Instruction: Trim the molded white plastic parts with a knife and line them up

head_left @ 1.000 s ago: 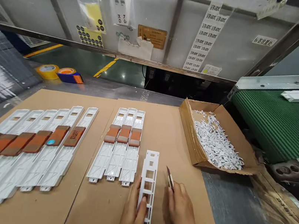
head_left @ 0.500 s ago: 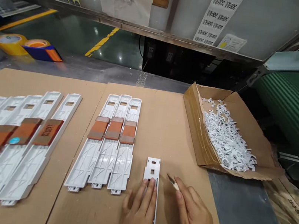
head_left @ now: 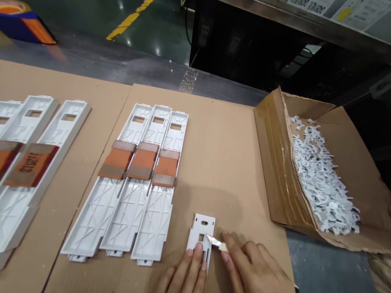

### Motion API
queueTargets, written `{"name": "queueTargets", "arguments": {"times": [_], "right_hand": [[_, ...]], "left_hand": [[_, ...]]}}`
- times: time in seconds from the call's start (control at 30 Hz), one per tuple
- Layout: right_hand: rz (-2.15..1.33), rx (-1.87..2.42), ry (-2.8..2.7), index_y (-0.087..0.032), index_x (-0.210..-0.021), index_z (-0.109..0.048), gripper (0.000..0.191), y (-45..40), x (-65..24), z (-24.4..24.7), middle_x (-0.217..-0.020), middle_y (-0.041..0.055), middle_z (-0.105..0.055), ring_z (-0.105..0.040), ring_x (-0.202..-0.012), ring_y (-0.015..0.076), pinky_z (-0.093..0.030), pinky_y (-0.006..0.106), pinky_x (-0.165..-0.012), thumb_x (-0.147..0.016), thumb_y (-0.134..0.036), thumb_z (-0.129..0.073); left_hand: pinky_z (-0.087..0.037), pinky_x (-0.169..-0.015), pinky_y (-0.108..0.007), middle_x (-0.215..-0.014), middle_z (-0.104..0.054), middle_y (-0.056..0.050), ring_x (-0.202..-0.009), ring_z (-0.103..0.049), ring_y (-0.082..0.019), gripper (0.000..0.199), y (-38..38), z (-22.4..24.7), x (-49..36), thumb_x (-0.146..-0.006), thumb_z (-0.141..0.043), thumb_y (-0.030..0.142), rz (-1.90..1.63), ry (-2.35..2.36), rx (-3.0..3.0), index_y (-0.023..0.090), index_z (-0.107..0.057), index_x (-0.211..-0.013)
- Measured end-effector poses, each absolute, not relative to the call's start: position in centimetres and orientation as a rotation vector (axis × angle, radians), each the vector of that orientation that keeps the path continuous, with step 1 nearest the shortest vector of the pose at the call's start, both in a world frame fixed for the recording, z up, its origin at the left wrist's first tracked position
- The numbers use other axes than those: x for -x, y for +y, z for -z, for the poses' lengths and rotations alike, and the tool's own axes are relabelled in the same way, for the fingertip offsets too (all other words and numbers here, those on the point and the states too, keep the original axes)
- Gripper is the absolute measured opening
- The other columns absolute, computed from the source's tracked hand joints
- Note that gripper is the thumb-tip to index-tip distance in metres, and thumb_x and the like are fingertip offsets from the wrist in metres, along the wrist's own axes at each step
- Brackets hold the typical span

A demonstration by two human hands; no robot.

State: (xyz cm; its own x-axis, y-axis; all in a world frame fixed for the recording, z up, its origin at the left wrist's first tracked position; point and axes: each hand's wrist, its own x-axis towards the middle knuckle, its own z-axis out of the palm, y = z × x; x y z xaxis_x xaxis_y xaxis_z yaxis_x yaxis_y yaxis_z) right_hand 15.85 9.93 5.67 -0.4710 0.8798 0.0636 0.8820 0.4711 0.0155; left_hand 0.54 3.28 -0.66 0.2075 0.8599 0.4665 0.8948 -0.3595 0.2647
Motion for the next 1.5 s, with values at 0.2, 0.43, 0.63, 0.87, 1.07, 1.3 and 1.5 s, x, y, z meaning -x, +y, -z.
{"name": "queueTargets", "arguments": {"times": [0.2, 0.43, 0.63, 0.87, 1.07, 1.3, 1.5], "right_hand": [[0.065, 1.566, -2.657, -0.023, -0.109, -0.064, 0.036, 10.4, -15.5, -5.5, -0.079, 0.0033, -0.062, -0.056, -0.063, 0.0141, -0.037, 0.026, -0.058, -0.097, -0.029, -0.031], [0.076, 1.538, -2.68, -0.021, -0.106, -0.065, 0.037, 10.6, -15.6, -5.2, -0.072, 0.0027, -0.06, -0.055, -0.061, 0.0137, -0.036, 0.026, -0.057, -0.098, -0.03, -0.031], [0.1, 1.55, -2.683, -0.021, -0.105, -0.066, 0.039, 10.6, -15.5, -5.2, -0.077, 0.004, -0.063, -0.055, -0.059, 0.0125, -0.035, 0.025, -0.055, -0.098, -0.03, -0.028], [0.112, 1.556, -2.715, -0.023, -0.102, -0.066, 0.04, 10.8, -15.4, -5.7, -0.075, 0.0039, -0.063, -0.055, -0.057, 0.013, -0.034, 0.027, -0.056, -0.098, -0.028, -0.027], [0.063, 1.537, -2.847, -0.027, -0.094, -0.065, 0.031, 12.5, -15.4, -6.3, -0.075, 0.0019, -0.064, -0.057, -0.059, 0.0168, -0.033, 0.029, -0.054, -0.094, -0.025, -0.035], [0.012, 1.422, -3.072, -0.025, -0.083, -0.065, 0.014, 15.2, -14.9, -7.5, -0.069, 0.0005, -0.062, -0.057, -0.06, 0.0199, -0.031, 0.03, -0.053, -0.07, -0.025, -0.071], [-0.053, 1.32, -3.163, -0.023, -0.074, -0.063, 0.006, 17.0, -14.6, -7.8, -0.064, 0.0008, -0.06, -0.055, -0.061, 0.0197, -0.029, 0.031, -0.055, -0.073, -0.02, -0.069]], "left_hand": [[-0.037, -0.08, -0.03, -0.109, -0.066, -0.009, -0.107, -0.055, -0.019, 0.031, 3.4, 0.4, -0.5, -0.086, -0.037, 0.014, 0.889, -1.776, 2.405, 0.014, -0.066, -0.097], [-0.037, -0.08, -0.031, -0.111, -0.065, -0.01, -0.107, -0.055, -0.02, 0.034, 3.3, 0.5, -0.5, -0.086, -0.034, 0.01, 0.886, -1.78, 2.407, 0.013, -0.067, -0.097], [-0.037, -0.08, -0.031, -0.111, -0.065, -0.011, -0.107, -0.055, -0.02, 0.034, 3.3, 0.3, -0.4, -0.085, -0.035, 0.01, 0.872, -1.773, 2.43, 0.013, -0.067, -0.097], [-0.036, -0.08, -0.031, -0.11, -0.066, -0.009, -0.107, -0.055, -0.019, 0.034, 3.3, 0.3, -0.5, -0.087, -0.034, 0.012, 0.877, -1.806, 2.403, 0.014, -0.067, -0.096], [-0.036, -0.08, -0.031, -0.109, -0.066, -0.009, -0.107, -0.055, -0.019, 0.033, 3.3, 0.4, -0.6, -0.087, -0.035, 0.011, 0.876, -1.789, 2.395, 0.014, -0.067, -0.096], [-0.037, -0.078, -0.031, -0.107, -0.067, -0.009, -0.106, -0.054, -0.019, 0.028, 3.5, 0.2, -0.4, -0.085, -0.04, 0.013, 0.834, -1.753, 2.428, 0.014, -0.066, -0.095], [-0.037, -0.078, -0.032, -0.11, -0.065, -0.01, -0.11, -0.052, -0.021, 0.026, 3.3, 0.2, -0.2, -0.084, -0.043, 0.016, 0.776, -1.738, 2.479, 0.015, -0.065, -0.098]]}}
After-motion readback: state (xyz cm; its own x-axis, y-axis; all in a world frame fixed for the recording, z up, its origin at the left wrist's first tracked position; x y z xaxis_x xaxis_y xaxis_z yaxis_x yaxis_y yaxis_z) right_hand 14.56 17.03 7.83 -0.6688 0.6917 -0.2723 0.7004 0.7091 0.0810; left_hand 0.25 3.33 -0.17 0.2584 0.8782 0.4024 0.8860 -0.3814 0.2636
